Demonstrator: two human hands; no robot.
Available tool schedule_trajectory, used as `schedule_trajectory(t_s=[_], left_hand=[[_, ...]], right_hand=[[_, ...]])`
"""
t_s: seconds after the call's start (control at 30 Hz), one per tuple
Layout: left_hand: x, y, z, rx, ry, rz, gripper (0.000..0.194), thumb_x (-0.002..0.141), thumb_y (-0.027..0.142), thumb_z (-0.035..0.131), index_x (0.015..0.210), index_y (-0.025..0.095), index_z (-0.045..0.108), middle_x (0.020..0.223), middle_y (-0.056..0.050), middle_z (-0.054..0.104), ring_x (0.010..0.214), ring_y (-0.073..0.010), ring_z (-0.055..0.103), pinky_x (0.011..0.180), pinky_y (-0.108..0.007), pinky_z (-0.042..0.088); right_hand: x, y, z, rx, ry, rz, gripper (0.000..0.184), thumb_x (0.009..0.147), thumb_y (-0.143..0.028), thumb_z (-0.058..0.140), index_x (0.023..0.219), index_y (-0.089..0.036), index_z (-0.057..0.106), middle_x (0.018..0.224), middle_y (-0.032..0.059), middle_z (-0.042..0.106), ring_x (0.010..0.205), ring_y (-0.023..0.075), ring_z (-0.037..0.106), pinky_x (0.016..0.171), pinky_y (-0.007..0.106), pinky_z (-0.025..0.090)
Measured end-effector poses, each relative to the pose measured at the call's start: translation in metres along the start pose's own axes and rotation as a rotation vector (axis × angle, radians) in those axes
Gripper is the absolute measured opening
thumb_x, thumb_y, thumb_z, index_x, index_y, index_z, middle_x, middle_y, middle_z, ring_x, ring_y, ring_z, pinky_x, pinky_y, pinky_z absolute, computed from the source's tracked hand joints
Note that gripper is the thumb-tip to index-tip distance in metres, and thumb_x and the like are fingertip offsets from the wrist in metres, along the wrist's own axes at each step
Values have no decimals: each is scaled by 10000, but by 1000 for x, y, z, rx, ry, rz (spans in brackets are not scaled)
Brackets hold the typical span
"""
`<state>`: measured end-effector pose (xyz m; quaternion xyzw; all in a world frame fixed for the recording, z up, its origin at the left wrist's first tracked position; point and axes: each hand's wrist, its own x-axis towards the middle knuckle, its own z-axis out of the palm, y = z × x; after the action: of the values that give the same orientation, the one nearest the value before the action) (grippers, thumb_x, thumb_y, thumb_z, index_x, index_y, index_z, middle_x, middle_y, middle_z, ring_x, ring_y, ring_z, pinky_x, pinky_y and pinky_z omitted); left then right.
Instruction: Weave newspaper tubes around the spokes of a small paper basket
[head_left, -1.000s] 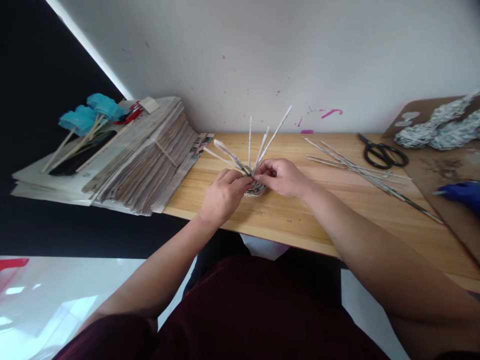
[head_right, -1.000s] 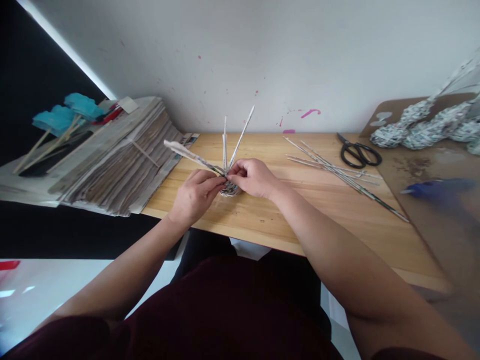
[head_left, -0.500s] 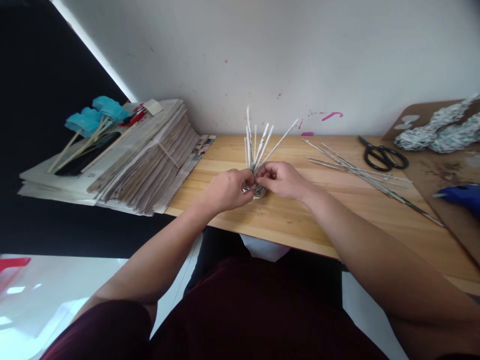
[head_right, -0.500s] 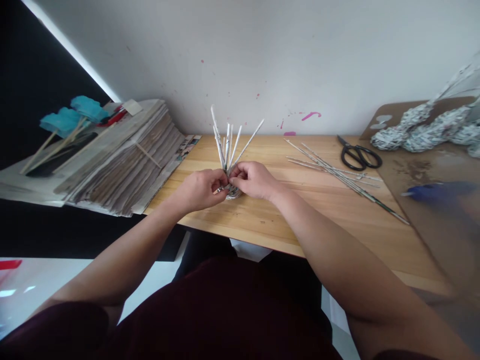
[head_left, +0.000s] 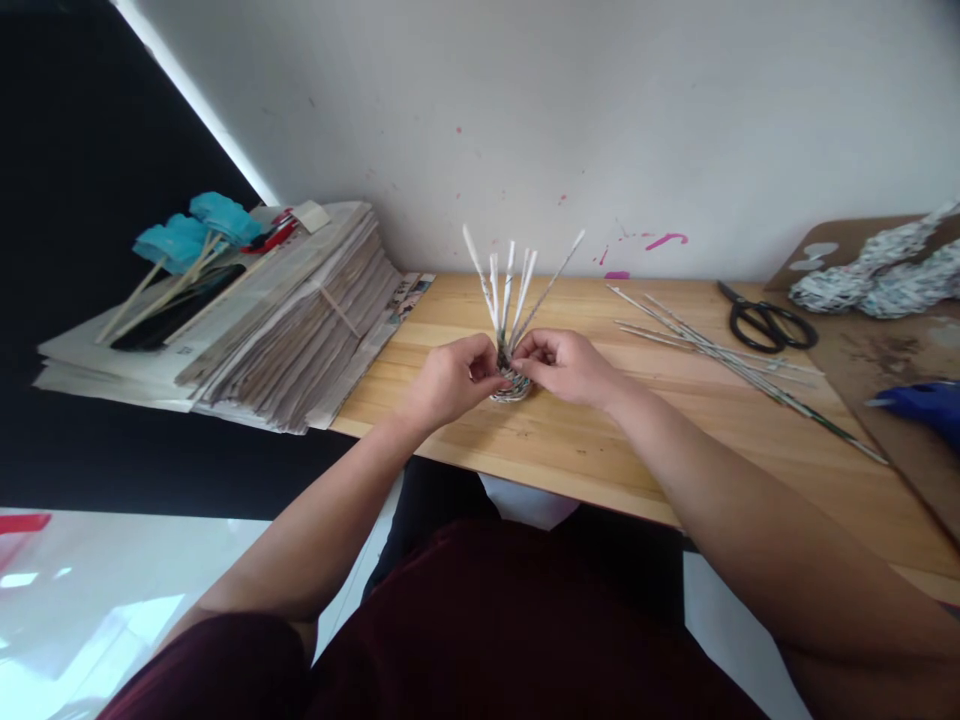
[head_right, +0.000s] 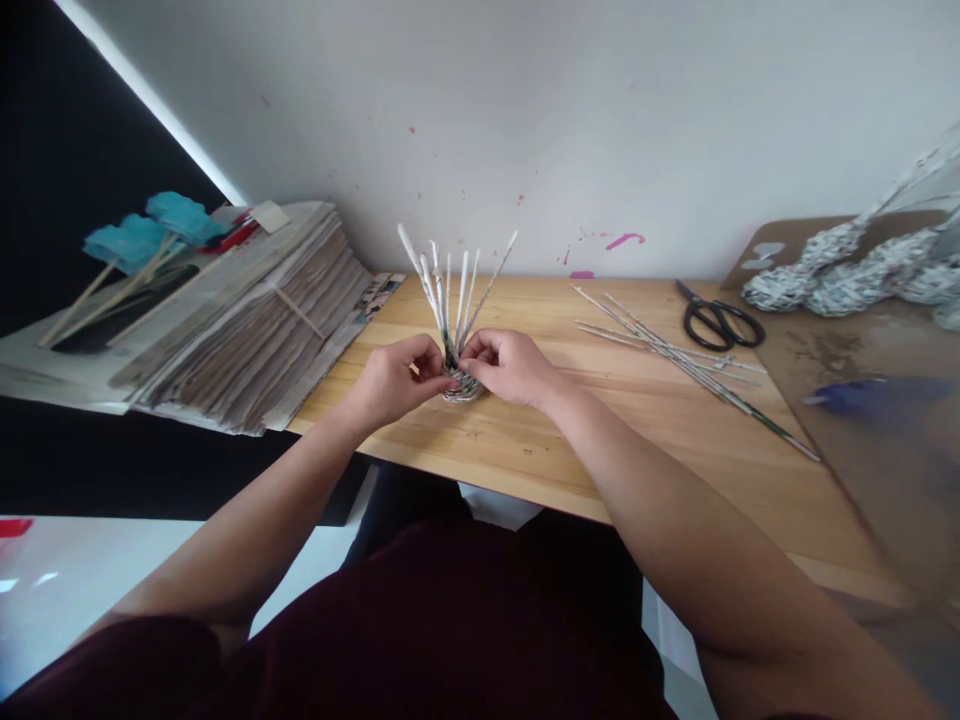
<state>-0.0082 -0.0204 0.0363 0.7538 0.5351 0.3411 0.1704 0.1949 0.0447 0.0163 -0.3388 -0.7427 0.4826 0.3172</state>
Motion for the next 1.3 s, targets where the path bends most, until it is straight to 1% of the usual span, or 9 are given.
schedule_trajectory(t_s=[0.17, 0.3, 0.43, 0.63, 0.73, 0.9, 1.03, 1.13, 1.3], left_hand=[[-5, -6, 1, -60, 41, 65, 118, 873, 197, 777, 979, 172, 734, 745, 15, 683, 675, -99, 620, 646, -213, 502], [-6, -10, -4, 124, 66, 255, 145, 993, 197, 631, 1010, 182, 774, 921, -54, 732, 809, -127, 688, 764, -251, 562], [-3, -5, -10, 409, -39, 375, 212, 1026, 177, 555, 1015, 183, 767, 947, -66, 710, 870, -159, 683, 794, -272, 563], [5, 14, -14, 737, -207, 337, 176, 995, 156, 579, 942, 151, 747, 904, -83, 708, 835, -204, 669, 687, -285, 536], [6, 12, -11, 720, -185, 350, 170, 994, 187, 593, 928, 140, 743, 891, -85, 716, 820, -199, 684, 706, -291, 549], [0, -2, -8, 575, -31, 373, 179, 1013, 201, 584, 988, 152, 755, 896, -66, 742, 813, -172, 717, 727, -264, 561], [-3, -9, -10, 461, 1, 362, 155, 1020, 214, 604, 1019, 173, 754, 929, -51, 762, 817, -151, 732, 765, -250, 576], [-2, -8, -14, 549, -40, 392, 164, 1027, 177, 576, 1031, 166, 740, 945, -58, 749, 831, -152, 720, 748, -244, 564], [2, 2, -21, 796, -193, 489, 158, 1021, 151, 543, 1031, 150, 701, 939, -75, 714, 852, -189, 677, 699, -273, 541]], right_hand=[[0, 1, 0, 4, 2, -14, 159, 822, -340, 708, 822, -185, 671, 688, -11, 610, 625, 127, 529, 590, 287, 410], [-1, 3, 1, -1, 7, -35, 175, 826, -361, 713, 842, -190, 683, 678, -19, 602, 615, 124, 516, 587, 285, 407], [-2, 2, 4, 2, 44, -60, 169, 819, -356, 709, 844, -189, 703, 662, -18, 610, 606, 127, 522, 586, 283, 409], [-2, 0, 6, -37, 76, -41, 144, 797, -328, 703, 831, -188, 715, 638, -19, 626, 590, 129, 543, 579, 274, 410], [-1, 1, 6, -41, 82, -35, 164, 802, -343, 704, 841, -185, 720, 664, -4, 659, 604, 135, 563, 581, 273, 420], [-2, 1, 6, -40, 71, -52, 157, 828, -334, 699, 848, -179, 724, 688, 10, 687, 621, 137, 590, 595, 273, 441], [-3, -1, 7, -54, 87, -53, 150, 844, -333, 699, 861, -187, 729, 707, 21, 711, 633, 148, 614, 605, 285, 466], [-3, -1, 8, -62, 94, -54, 137, 850, -318, 698, 863, -187, 735, 724, 30, 732, 652, 159, 642, 621, 292, 484], [-2, 1, 11, -78, 143, -70, 111, 847, -290, 712, 859, -195, 768, 765, 36, 773, 686, 176, 689, 656, 302, 517]])
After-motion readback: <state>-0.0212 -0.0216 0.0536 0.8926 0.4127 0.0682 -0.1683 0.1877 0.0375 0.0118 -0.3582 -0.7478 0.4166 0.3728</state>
